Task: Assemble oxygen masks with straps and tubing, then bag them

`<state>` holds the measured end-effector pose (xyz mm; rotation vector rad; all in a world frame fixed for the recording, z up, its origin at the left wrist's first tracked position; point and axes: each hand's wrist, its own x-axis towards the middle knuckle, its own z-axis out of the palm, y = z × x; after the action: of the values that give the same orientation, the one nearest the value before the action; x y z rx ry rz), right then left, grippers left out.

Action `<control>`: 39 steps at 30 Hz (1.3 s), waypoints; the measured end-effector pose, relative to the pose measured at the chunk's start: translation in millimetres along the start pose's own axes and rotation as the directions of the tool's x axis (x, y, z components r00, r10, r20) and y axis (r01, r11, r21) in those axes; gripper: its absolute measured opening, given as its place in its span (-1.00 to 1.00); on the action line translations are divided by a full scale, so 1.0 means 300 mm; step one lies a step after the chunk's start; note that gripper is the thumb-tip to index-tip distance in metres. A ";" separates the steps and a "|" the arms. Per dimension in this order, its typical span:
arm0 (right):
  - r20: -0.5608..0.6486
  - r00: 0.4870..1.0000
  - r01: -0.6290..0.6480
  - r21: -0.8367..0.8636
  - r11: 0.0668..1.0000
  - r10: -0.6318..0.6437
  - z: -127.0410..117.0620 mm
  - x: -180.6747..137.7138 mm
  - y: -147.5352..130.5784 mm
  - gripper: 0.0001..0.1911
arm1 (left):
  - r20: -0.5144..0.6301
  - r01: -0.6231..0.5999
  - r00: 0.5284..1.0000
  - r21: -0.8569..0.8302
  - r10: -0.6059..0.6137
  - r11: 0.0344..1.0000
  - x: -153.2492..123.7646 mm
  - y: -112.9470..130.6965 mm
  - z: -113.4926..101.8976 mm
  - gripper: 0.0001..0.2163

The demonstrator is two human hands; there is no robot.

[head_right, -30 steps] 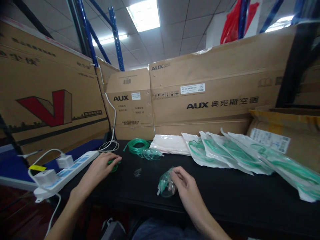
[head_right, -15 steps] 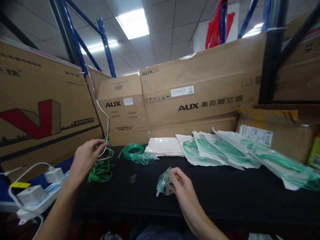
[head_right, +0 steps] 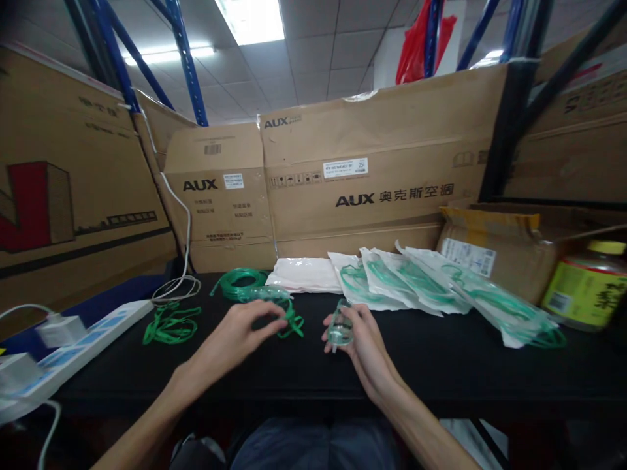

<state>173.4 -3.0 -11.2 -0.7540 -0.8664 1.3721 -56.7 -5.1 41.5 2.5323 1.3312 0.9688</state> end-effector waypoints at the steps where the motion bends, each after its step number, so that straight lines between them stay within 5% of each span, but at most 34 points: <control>1: -0.001 1.000 0.014 -0.022 1.000 -0.014 -0.007 0.001 0.000 -0.69 | 0.075 0.012 0.997 -0.020 -0.010 1.000 -0.023 -0.014 0.033 -0.91; 4: -0.007 1.000 0.029 -0.077 0.997 -0.030 -0.013 0.002 0.006 -0.73 | 0.171 0.039 0.985 -0.052 -0.029 0.998 -0.071 -0.051 0.086 -0.91; 9: 0.023 0.999 0.032 -0.217 0.976 -0.028 0.001 0.000 0.021 -0.76 | 0.212 0.006 0.977 -0.055 0.006 0.998 -0.085 -0.061 0.076 -0.83; 19: 0.070 0.996 0.067 -0.298 0.952 -0.048 -0.006 0.007 0.027 -0.75 | 0.198 0.094 0.977 -0.052 -0.082 0.994 -0.099 -0.019 0.073 -0.88; 23: 0.073 0.997 0.015 -0.290 0.957 0.007 -0.006 0.005 0.025 -0.75 | 0.129 0.092 0.989 -0.176 -0.070 0.980 -0.070 -0.029 0.101 -0.85; 29: 0.176 0.983 0.007 -0.325 0.946 0.053 0.032 -0.024 0.023 -0.88 | -0.069 0.130 0.979 -0.520 -0.193 0.844 -0.043 -0.026 0.140 -0.84; 34: 0.223 0.975 0.096 -0.376 0.921 -0.011 0.049 -0.032 0.043 -0.85 | -0.012 0.233 0.936 -0.729 -0.352 0.644 -0.053 -0.013 0.170 -0.81; 39: 0.256 0.967 0.101 -0.391 0.915 0.003 0.044 -0.033 0.046 -0.82 | 0.051 0.271 0.931 -0.760 -0.362 0.590 -0.061 0.014 0.176 -0.79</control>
<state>155.1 -12.6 -17.2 -0.8723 -1.3893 1.2746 -30.2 -12.2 -7.5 1.5532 1.0220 1.2522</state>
